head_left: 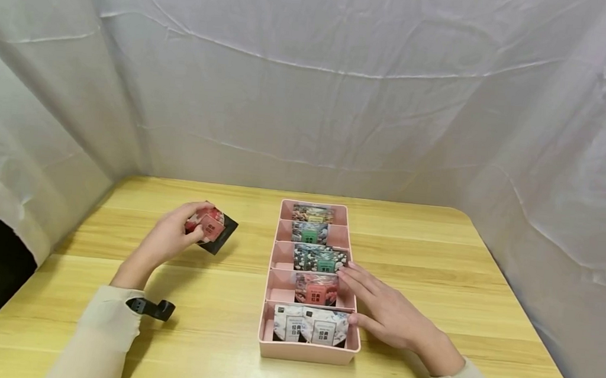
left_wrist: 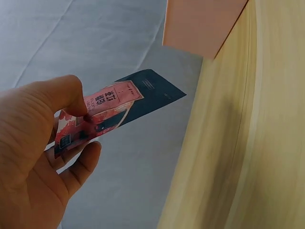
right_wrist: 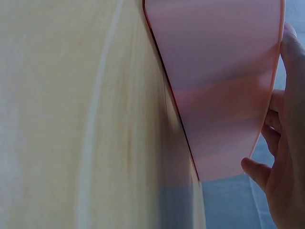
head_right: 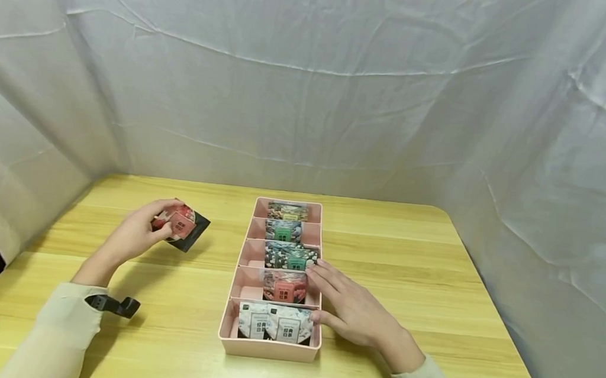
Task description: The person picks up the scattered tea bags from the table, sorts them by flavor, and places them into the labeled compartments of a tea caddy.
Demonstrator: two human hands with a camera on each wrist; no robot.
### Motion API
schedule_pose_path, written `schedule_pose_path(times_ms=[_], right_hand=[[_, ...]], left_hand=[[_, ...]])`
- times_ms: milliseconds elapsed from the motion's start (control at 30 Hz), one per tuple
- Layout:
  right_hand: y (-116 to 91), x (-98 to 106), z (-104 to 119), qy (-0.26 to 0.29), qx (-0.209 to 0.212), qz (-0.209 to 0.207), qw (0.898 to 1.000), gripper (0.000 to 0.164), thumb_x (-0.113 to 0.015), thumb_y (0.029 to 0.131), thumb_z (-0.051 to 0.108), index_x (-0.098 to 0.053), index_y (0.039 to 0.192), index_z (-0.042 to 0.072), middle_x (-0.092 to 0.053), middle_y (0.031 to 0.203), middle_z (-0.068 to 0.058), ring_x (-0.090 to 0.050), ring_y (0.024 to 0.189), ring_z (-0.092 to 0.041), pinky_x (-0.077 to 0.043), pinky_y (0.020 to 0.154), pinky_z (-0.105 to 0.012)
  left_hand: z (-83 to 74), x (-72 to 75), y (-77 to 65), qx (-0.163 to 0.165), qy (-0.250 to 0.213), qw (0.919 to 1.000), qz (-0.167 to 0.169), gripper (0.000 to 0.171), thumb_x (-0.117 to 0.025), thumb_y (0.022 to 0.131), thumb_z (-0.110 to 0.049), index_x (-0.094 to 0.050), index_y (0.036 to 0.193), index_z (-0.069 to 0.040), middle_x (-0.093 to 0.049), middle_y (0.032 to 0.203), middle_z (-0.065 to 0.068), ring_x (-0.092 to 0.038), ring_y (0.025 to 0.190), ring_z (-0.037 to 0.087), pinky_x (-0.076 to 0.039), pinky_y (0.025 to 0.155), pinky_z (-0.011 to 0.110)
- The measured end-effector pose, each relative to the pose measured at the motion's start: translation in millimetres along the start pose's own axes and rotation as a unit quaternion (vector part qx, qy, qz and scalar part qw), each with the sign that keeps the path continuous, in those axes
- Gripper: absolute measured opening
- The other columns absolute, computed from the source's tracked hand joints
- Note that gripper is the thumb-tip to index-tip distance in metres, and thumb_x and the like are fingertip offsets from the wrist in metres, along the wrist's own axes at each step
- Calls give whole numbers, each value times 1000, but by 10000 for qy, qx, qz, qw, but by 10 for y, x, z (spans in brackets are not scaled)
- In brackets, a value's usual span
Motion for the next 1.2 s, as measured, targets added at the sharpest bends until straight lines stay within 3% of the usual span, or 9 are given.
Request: schedule_pose_path(times_ms=[167,367,533,633,900,1200], right_hand=[[2,7,-2,27,13,-6,10000,71,-45,100,52,-28,155,11,-30,157,-13,-25,145,-29,-36,108,-53],[4,-8,12,101,16,1,9999,71,-43,100,53,-27,156,12,-29,157,-13,-25,145,-30,-35,108,-53],[-8,-10,11,93,11,0,10000,71,-43,100,53,-27,156,12,-30,157,-14,-25,145,-30,-35,108,-53],[-3,-7,5,68,3,12,10000,71,-43,100,53,-26,156,11,-29,157,-14,-25,145,-30,-35,108,-54],[36,8,17,17,20,43,10000,72,-43,100,53,-26,156,10,-28,158,-14,-23,145,-29,-34,109,-53],[76,-12,41,65,1,41,10000,71,-45,100,51,-27,156,11,-28,158,-14,-23,145,-29,-33,110,-51]], left_hand=[[-188,-41,-1,-207,-76,9997,110,49,-62,87,-2,-55,135,-9,-59,123,16,-48,66,15,-45,57,30],[-434,-87,19,-542,-252,9979,262,48,-62,86,-2,-57,133,-8,-59,125,14,-46,62,13,-45,55,29],[-689,-142,96,-988,-386,9936,397,46,-62,85,0,-59,130,-10,-62,122,10,-54,77,15,-50,63,30],[-854,-184,148,-1260,-492,9895,510,44,-61,85,0,-60,128,-11,-63,117,8,-56,82,16,-51,65,30],[-1257,-376,239,-1905,-612,9749,979,43,-58,84,1,-61,125,-12,-62,110,2,-51,74,11,-48,61,27],[-1486,-685,287,-2135,-370,9615,1691,43,-61,84,-3,-59,126,-14,-59,111,-2,-50,77,8,-47,68,27]])
Point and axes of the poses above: each hand's wrist, its own y-axis towards the middle knuckle, its own x-axis out of the back of the hand, z = x × y, the point moved 7 cm from there along y, towards the middle knuckle
